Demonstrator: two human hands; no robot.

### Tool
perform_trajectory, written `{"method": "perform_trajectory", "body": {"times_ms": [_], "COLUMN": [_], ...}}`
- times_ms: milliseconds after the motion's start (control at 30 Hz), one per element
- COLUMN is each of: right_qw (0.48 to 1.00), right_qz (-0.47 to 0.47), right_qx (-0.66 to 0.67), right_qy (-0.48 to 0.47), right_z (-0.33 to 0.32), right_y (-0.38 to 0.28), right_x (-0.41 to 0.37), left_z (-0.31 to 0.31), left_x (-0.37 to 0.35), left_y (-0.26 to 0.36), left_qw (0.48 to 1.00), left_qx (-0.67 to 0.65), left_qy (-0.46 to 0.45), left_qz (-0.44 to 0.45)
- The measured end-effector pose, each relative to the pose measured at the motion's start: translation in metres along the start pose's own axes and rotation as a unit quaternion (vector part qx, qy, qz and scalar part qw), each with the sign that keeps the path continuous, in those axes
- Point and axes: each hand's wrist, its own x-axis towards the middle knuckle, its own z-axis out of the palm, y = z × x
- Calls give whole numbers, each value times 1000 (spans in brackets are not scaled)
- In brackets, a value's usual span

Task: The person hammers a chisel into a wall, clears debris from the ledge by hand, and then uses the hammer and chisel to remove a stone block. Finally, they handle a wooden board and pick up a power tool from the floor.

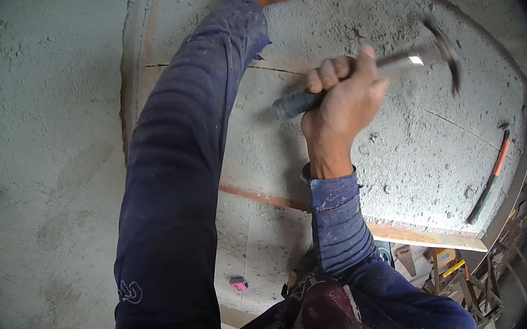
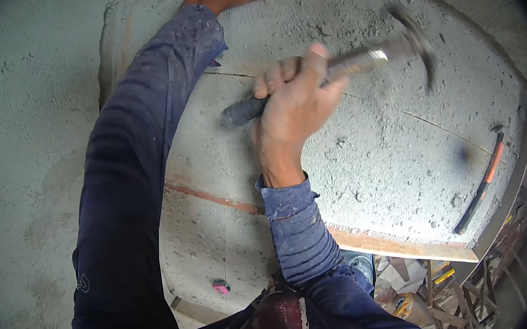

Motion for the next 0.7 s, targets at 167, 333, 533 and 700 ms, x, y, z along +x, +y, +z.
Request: {"method": "perform_trajectory", "body": {"times_ms": [167, 333, 533, 700], "right_qw": [962, 962, 986, 994], "right_qz": [120, 225, 115, 63], "right_qx": [-189, -89, -84, -61], "right_qy": [-158, -128, -84, -68], "right_z": [3, -17, -24, -24], "right_y": [28, -5, -33, -42], "right_x": [-6, 0, 16, 13], "left_z": [-9, -18, -6, -7], "left_x": [8, -35, -56, -15], "left_y": [-3, -3, -17, -7], "left_qw": [999, 998, 987, 970], "left_qx": [-12, 58, -2, -139], "left_qy": [-29, -27, 82, 93], "left_qz": [-9, 7, 137, 178]}}
